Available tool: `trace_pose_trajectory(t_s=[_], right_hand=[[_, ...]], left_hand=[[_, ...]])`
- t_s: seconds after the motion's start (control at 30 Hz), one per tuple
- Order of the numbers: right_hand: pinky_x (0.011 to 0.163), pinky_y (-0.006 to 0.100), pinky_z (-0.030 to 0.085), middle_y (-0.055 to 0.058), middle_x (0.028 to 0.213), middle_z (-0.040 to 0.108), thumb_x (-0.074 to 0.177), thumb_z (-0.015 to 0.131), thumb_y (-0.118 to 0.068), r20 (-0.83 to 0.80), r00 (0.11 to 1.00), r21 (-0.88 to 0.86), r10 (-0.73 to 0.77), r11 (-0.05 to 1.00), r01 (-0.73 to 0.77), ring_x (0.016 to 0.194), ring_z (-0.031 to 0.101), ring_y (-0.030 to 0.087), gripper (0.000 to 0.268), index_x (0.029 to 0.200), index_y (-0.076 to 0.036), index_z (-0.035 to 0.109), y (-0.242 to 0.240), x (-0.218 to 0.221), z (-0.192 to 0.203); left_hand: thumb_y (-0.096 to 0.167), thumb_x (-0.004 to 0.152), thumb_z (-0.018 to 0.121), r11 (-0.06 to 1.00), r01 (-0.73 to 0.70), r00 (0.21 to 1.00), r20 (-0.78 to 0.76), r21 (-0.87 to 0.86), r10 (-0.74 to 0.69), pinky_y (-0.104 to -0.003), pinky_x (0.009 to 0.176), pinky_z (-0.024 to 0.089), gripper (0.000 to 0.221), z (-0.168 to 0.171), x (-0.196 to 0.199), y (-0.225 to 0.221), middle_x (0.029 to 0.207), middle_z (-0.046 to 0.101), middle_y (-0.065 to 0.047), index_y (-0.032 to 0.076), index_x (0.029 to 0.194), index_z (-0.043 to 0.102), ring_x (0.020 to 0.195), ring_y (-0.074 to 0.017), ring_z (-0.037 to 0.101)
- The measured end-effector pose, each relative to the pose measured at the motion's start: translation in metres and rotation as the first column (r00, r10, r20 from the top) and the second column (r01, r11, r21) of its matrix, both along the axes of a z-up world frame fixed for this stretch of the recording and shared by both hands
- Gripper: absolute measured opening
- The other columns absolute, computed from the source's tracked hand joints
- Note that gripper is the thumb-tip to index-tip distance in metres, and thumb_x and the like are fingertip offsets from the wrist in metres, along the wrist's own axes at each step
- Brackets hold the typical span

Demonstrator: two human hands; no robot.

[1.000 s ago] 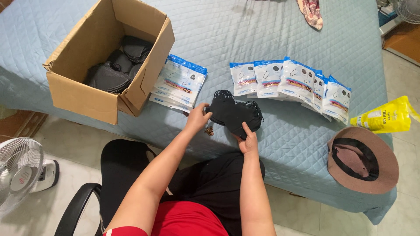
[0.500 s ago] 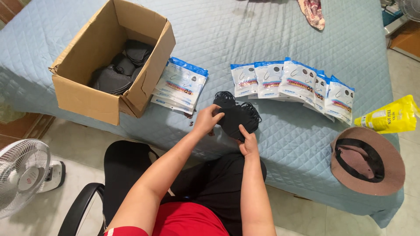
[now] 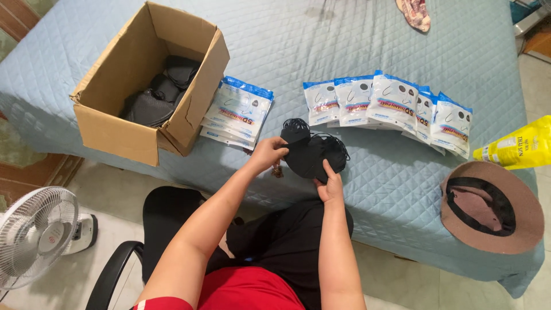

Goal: Packing face masks into a cardboard box

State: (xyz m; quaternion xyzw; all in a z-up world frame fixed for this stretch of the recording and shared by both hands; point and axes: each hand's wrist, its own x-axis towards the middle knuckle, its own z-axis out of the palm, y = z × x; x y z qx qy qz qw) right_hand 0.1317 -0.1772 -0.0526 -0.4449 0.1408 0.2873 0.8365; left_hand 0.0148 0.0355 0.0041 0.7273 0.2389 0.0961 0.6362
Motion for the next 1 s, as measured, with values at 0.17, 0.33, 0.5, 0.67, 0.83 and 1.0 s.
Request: trace_pose_trajectory(t_s=[0.17,0.33,0.5,0.67,0.83,1.0], right_hand=[[0.077,0.056,0.065,0.02,0.097,0.077,0.08,0.091,-0.012,-0.093,0.982,0.071,-0.165,0.983,0.172,0.086,0.077,0.038,0.025,0.101,-0.005,0.078,-0.004,0.004,0.017],[0.077,0.06,0.066,0.023,0.097,0.076,0.078,0.092,-0.009,-0.189,0.933,0.116,-0.307,0.936,0.332,0.086,0.077,0.041,0.024,0.096,-0.002,0.077,-0.006,0.009,0.02],[0.074,0.06,0.068,0.022,0.096,0.076,0.077,0.092,-0.013,-0.216,0.924,0.161,-0.315,0.922,0.351,0.084,0.077,0.04,0.026,0.094,-0.001,0.075,-0.003,0.011,0.026],[0.073,0.062,0.068,0.022,0.096,0.076,0.077,0.091,-0.018,-0.253,0.911,0.172,-0.325,0.912,0.373,0.084,0.077,0.041,0.03,0.094,-0.001,0.073,-0.004,0.006,0.036],[0.073,0.06,0.069,0.021,0.098,0.075,0.078,0.091,-0.022,-0.255,0.922,0.152,-0.292,0.93,0.336,0.087,0.076,0.041,0.035,0.095,0.0,0.071,-0.006,0.003,0.03],[0.075,0.062,0.067,0.022,0.1,0.077,0.083,0.088,-0.021,-0.143,0.977,0.119,-0.159,0.977,0.176,0.09,0.076,0.044,0.027,0.101,-0.003,0.077,0.002,0.007,0.022]], left_hand=[[0.004,0.088,0.074,0.946,-0.138,0.965,0.178,-0.292,0.195,-0.031,0.039,0.058,0.02,0.0,0.007,0.013,0.066,0.068,-0.018,-0.004,0.106,0.071,0.043,-0.019,0.063],[0.004,0.093,0.07,0.869,-0.202,0.895,0.274,-0.452,0.351,-0.028,0.045,0.061,0.022,0.026,0.01,0.017,0.075,0.068,-0.015,-0.005,0.113,0.066,0.05,-0.0158,0.064],[0.005,0.094,0.069,0.859,-0.227,0.924,0.178,-0.459,0.34,-0.031,0.046,0.063,0.035,-0.027,0.022,0.023,0.077,0.069,-0.018,-0.007,0.126,0.062,0.052,-0.0176,0.066],[0.012,0.087,0.074,0.968,-0.212,0.977,-0.034,-0.134,0.21,-0.033,0.05,0.062,0.042,-0.087,0.023,0.03,0.069,0.072,-0.011,0.004,0.127,0.067,0.056,-0.0168,0.07],[0.028,0.085,0.073,0.969,-0.126,0.96,-0.222,0.212,0.173,-0.039,0.079,0.059,0.044,-0.102,0.02,0.033,0.069,0.075,-0.004,0.019,0.129,0.072,0.078,-0.0216,0.076],[0.033,0.088,0.073,0.935,-0.108,0.958,-0.217,0.337,0.189,-0.044,0.09,0.058,0.038,-0.108,0.029,0.048,0.076,0.075,-0.006,0.028,0.125,0.075,0.091,-0.0294,0.074]])
